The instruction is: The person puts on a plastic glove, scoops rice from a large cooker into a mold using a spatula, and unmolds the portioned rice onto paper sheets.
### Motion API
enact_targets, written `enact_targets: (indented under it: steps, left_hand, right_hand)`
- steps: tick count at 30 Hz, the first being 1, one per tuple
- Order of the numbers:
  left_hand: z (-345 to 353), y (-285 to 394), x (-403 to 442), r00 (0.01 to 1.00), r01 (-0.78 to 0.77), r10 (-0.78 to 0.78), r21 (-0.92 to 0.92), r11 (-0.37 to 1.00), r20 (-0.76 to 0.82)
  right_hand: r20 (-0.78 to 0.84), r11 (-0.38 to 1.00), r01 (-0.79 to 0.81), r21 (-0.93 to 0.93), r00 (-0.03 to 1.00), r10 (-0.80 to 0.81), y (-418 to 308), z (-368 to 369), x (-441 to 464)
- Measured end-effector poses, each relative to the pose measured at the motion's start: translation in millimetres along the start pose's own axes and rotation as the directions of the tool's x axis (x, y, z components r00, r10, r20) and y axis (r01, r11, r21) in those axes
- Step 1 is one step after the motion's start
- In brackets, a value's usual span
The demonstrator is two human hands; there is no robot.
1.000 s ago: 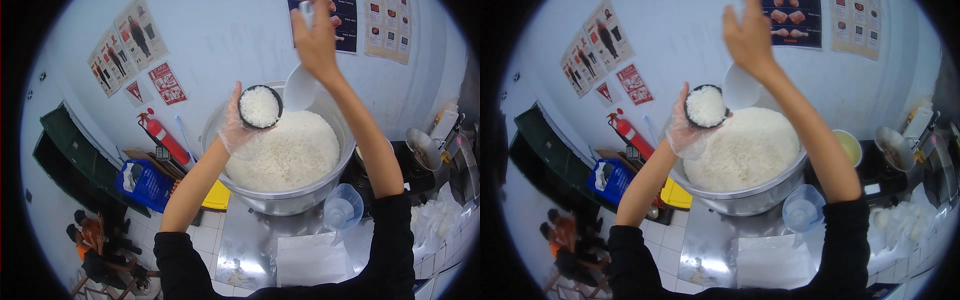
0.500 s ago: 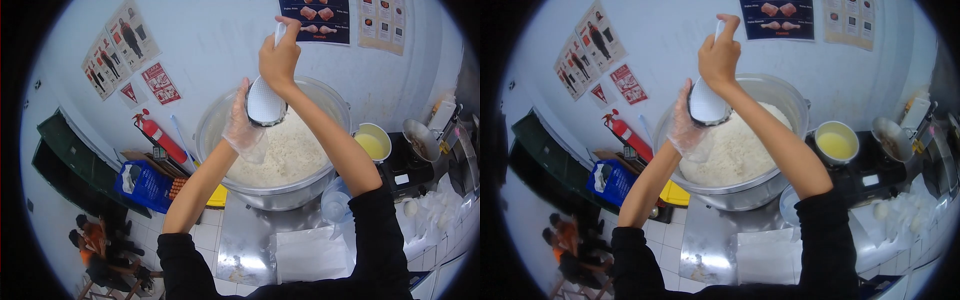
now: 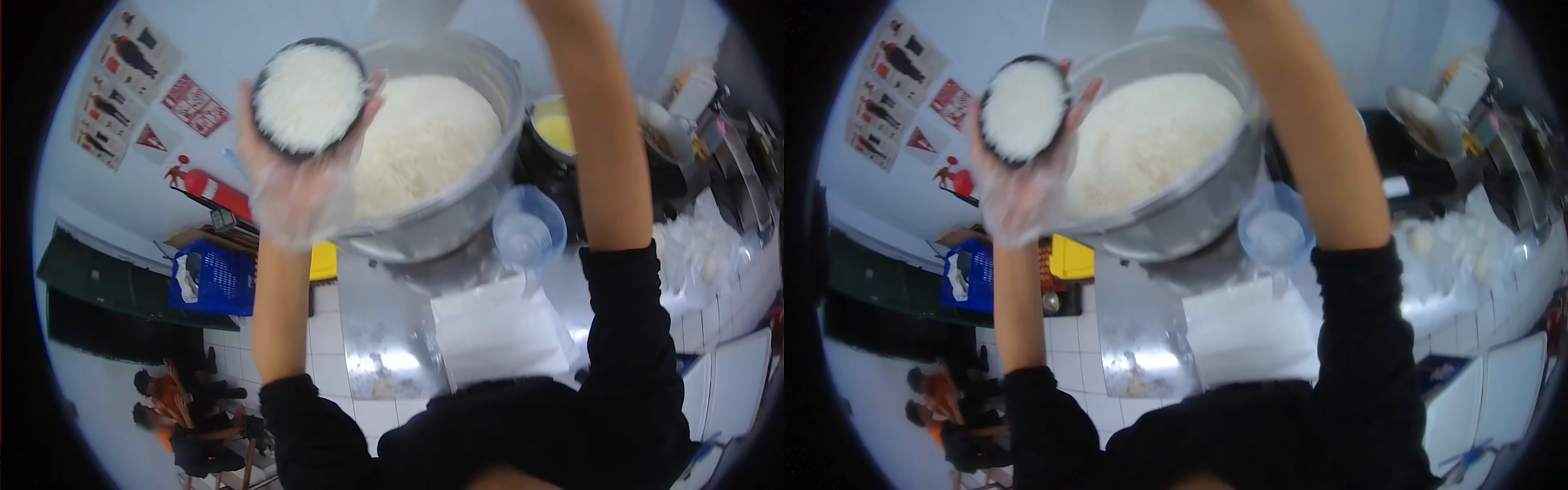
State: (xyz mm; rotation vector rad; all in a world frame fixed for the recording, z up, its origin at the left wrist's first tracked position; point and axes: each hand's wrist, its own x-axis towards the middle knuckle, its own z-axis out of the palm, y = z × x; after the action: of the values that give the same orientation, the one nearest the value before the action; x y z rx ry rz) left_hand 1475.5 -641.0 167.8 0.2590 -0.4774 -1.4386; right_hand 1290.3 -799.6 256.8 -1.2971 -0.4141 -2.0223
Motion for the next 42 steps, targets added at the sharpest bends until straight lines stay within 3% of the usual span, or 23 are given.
enact_targets:
  steps: [2,4,6,8,9,10,11,12,13,14,15,16,17,18,20,21,23,26,28,34,37,39,42]
  left_hand:
    - [-9.4,-38.7,-47.9,0.998,0.024,-0.012,-0.203,0.979,0.063]
    - [-15.4,-82.1,-96.7,1.0,0.027,-0.019,-0.369,0.929,0.024]
    - [-38.1,-123.9,-133.2,0.995,0.038,-0.074,-0.449,0.893,-0.063]
    - [-82.9,-165.9,-164.6,0.97,0.069,-0.158,-0.409,0.91,-0.187]
    - [-106.4,-187.3,-177.1,0.941,0.085,-0.19,-0.349,0.933,-0.279]
    - [-129.4,-208.2,-190.4,0.922,0.116,-0.185,-0.214,0.97,-0.339]
    - [-151.6,-227.6,-202.6,0.901,0.156,-0.173,-0.076,0.985,-0.399]
    - [-176.9,-248.3,-212.2,0.892,0.208,-0.083,0.241,0.948,-0.444]
    - [-190.0,-264.1,-218.7,0.89,0.253,0.018,0.527,0.811,-0.456]
    - [-187.3,-270.1,-213.1,0.95,0.206,0.133,0.891,0.404,-0.281]
    - [-199.7,-286.5,-214.1,0.971,0.157,0.133,0.952,0.261,-0.196]
    - [-201.5,-292.8,-212.5,0.995,0.011,0.098,1.0,-0.014,-0.01]
    - [-203.0,-298.6,-212.3,0.987,-0.152,0.012,0.948,-0.279,0.162]
    - [-214.4,-309.7,-218.8,0.977,-0.213,-0.068,0.929,-0.301,0.202]
    - [-236.6,-330.5,-228.3,0.934,-0.342,-0.226,0.879,-0.333,0.277]
    - [-241.4,-335.1,-232.4,0.93,-0.358,-0.202,0.879,-0.316,0.307]
    - [-248.6,-341.3,-237.3,0.919,-0.393,-0.149,0.875,-0.283,0.365]
    - [-254.3,-346.3,-243.4,0.949,-0.309,-0.005,0.923,-0.23,0.317]
    - [-255.6,-346.3,-242.9,0.96,-0.276,-0.008,0.936,-0.217,0.281]
    - [-275.5,-326.6,-224.0,0.963,-0.27,-0.041,0.941,-0.202,0.267]
    - [-286.1,-302.0,-207.5,0.965,-0.258,-0.11,0.927,-0.272,0.236]
    - [-276.3,-286.9,-203.0,0.977,-0.182,-0.168,0.923,-0.339,0.13]
    - [-271.4,-289.6,-203.3,0.975,-0.212,-0.14,0.897,-0.389,0.17]
  right_hand:
    - [0.084,0.996,-0.07,0.052,0.994,0.065,-54.7,-31.7,-20.1]
    - [0.037,0.967,-0.241,-0.084,0.969,0.245,-89.1,-98.3,-22.5]
    - [0.108,0.88,-0.445,-0.167,0.879,0.465,-126.3,-166.5,-43.1]
    - [-0.2,0.593,-0.528,-0.608,0.825,0.529,-173.6,-160.4,-105.6]
    - [-0.357,0.312,-0.524,-0.792,0.813,0.459,-181.5,-165.3,-139.1]
    - [-0.344,0.221,-0.607,-0.763,0.671,0.657,-195.6,-192.2,-169.9]
    - [-0.315,0.115,-0.549,-0.828,0.624,0.715,-204.0,-225.3,-213.9]
    - [-0.324,0.038,-0.525,-0.851,0.579,0.748,-215.2,-248.9,-263.6]
    - [-0.267,-0.033,-0.401,-0.916,0.546,0.794,-224.1,-268.9,-310.0]
    - [-0.349,-0.121,-0.483,-0.867,0.418,0.839,-230.6,-266.0,-346.8]
    - [-0.428,-0.283,-0.395,-0.874,0.353,0.832,-232.6,-268.1,-389.3]
    - [-0.403,-0.307,-0.306,-0.901,0.329,0.854,-234.8,-261.1,-416.8]
    - [-0.452,-0.394,-0.26,-0.882,0.226,0.863,-236.1,-247.9,-429.1]
    - [-0.39,-0.359,-0.155,-0.921,0.302,0.87,-237.5,-242.3,-445.7]
    - [-0.42,-0.404,-0.119,-0.907,0.318,0.85,-236.3,-240.7,-467.7]
    - [-0.435,-0.426,-0.105,-0.899,0.323,0.84,-237.2,-241.0,-476.8]
    - [-0.335,-0.362,-0.03,-0.932,0.459,0.823,-240.4,-245.2,-484.5]
    - [-0.214,-0.283,0.029,-0.959,0.581,0.785,-247.7,-246.5,-489.6]
    - [-0.152,-0.235,0.042,-0.971,0.648,0.746,-248.8,-245.8,-490.4]
    - [-0.226,-0.15,-0.17,-0.974,0.715,0.662,-243.2,-223.6,-466.5]
    - [-0.187,-0.106,-0.159,-0.982,0.693,0.696,-233.2,-211.0,-464.2]
    - [-0.262,-0.197,-0.174,-0.965,0.594,0.761,-226.1,-213.3,-470.9]
    - [-0.36,-0.276,-0.234,-0.932,0.522,0.773,-219.2,-215.6,-473.3]
